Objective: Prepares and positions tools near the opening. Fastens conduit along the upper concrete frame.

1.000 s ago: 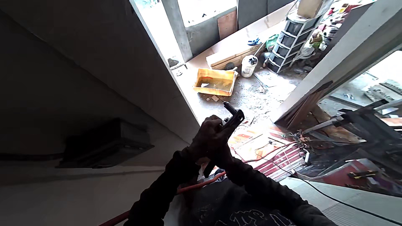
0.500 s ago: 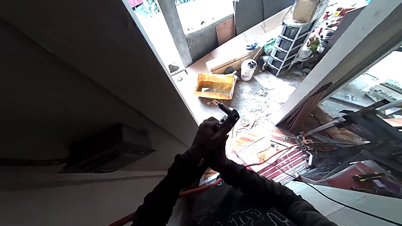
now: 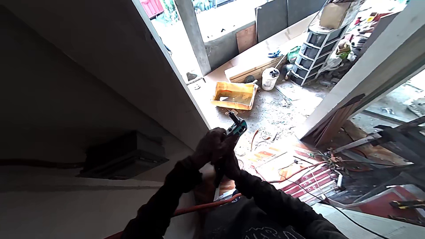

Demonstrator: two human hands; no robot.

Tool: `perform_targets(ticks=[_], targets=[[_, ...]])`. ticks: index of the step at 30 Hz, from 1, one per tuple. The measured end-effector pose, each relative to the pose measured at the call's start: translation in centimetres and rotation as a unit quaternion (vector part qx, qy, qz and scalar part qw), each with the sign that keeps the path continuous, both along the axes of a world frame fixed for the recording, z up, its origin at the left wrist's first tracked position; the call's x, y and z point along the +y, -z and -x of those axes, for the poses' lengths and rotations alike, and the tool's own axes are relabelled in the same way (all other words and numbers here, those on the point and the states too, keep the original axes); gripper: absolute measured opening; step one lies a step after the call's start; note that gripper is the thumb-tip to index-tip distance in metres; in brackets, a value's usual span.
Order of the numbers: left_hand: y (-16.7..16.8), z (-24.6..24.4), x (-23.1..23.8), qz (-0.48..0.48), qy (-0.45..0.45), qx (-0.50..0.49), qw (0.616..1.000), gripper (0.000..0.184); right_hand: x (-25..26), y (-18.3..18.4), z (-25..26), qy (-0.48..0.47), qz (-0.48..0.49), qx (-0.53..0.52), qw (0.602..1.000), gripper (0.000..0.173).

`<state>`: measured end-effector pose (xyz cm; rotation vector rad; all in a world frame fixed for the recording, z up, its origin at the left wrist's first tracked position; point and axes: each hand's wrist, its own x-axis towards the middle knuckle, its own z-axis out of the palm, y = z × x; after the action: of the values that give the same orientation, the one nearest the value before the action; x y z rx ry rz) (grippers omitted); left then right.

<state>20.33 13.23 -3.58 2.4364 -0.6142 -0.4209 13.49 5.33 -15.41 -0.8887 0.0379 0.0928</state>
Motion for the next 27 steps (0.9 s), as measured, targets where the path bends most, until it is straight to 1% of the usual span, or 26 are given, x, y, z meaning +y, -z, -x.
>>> perform_targets(ticks=[1, 3, 6, 8, 9, 11, 13, 15, 17, 19, 21, 22, 23, 25, 27], targets=[[-1.0, -0.3, 0.5, -0.039, 0.01, 0.006, 0.999, 0.044, -0.8, 1.2, -0.6, -0.047, 0.015, -0.037, 0.998, 0.069], [-2.4, -0.3, 1.0, -0.063, 0.004, 0.003, 0.998, 0.043, -2.4, 2.1, -1.8, -0.11, 0.016, -0.098, 0.989, 0.072], [-3.9, 0.3, 0.7, -0.069, -0.023, -0.008, 0.997, 0.04, -3.5, 1.8, -3.0, -0.139, 0.032, -0.151, 0.978, 0.076], [-4.2, 0.5, 0.5, -0.058, -0.028, -0.029, 0.997, 0.039, -3.6, 1.4, -3.4, -0.151, 0.026, -0.167, 0.974, 0.074], [-4.1, 0.6, 0.4, -0.048, -0.033, -0.041, 0.997, 0.039, -3.3, 1.0, -3.3, -0.15, 0.012, -0.162, 0.975, 0.068], [-3.4, 0.6, -0.1, -0.026, -0.051, -0.064, 0.996, 0.04, -1.6, -1.1, -2.5, -0.124, -0.044, -0.119, 0.984, 0.05], [-3.0, 1.0, -0.5, -0.022, -0.065, -0.079, 0.994, 0.044, 0.0, -2.8, -1.8, -0.08, -0.095, -0.058, 0.991, 0.049], [-3.7, 1.3, -0.6, -0.018, -0.059, -0.077, 0.995, 0.047, -0.1, -3.7, -1.8, -0.065, -0.098, -0.032, 0.993, 0.058], [-5.4, 1.5, 0.4, 0.014, -0.064, -0.096, 0.993, 0.046, -1.3, -3.7, -2.5, -0.076, -0.125, -0.095, 0.985, 0.069], [-7.6, 1.5, 2.0, 0.089, -0.088, -0.135, 0.983, 0.041, -2.0, -3.5, -3.6, -0.089, -0.148, -0.187, 0.967, 0.071], [-9.5, 1.2, 3.0, 0.162, -0.104, -0.124, 0.973, 0.038, -1.6, -4.2, -3.5, -0.148, -0.148, -0.243, 0.947, 0.07], [-10.3, 1.2, 3.2, 0.182, -0.107, -0.11, 0.971, 0.038, -0.8, -4.6, -3.3, -0.19, -0.165, -0.269, 0.93, 0.067], [-10.7, 1.4, 3.1, 0.194, -0.108, -0.107, 0.969, 0.038, 0.2, -5.2, -3.1, -0.218, -0.182, -0.285, 0.915, 0.06], [-11.2, 1.9, 2.5, 0.209, -0.106, -0.142, 0.962, 0.038, 2.2, -6.5, -2.6, -0.222, -0.216, -0.274, 0.91, 0.044], [-12.0, 2.4, 2.2, 0.212, -0.106, -0.171, 0.956, 0.038, 3.5, -7.4, -2.7, -0.211, -0.224, -0.28, 0.909, 0.038]])
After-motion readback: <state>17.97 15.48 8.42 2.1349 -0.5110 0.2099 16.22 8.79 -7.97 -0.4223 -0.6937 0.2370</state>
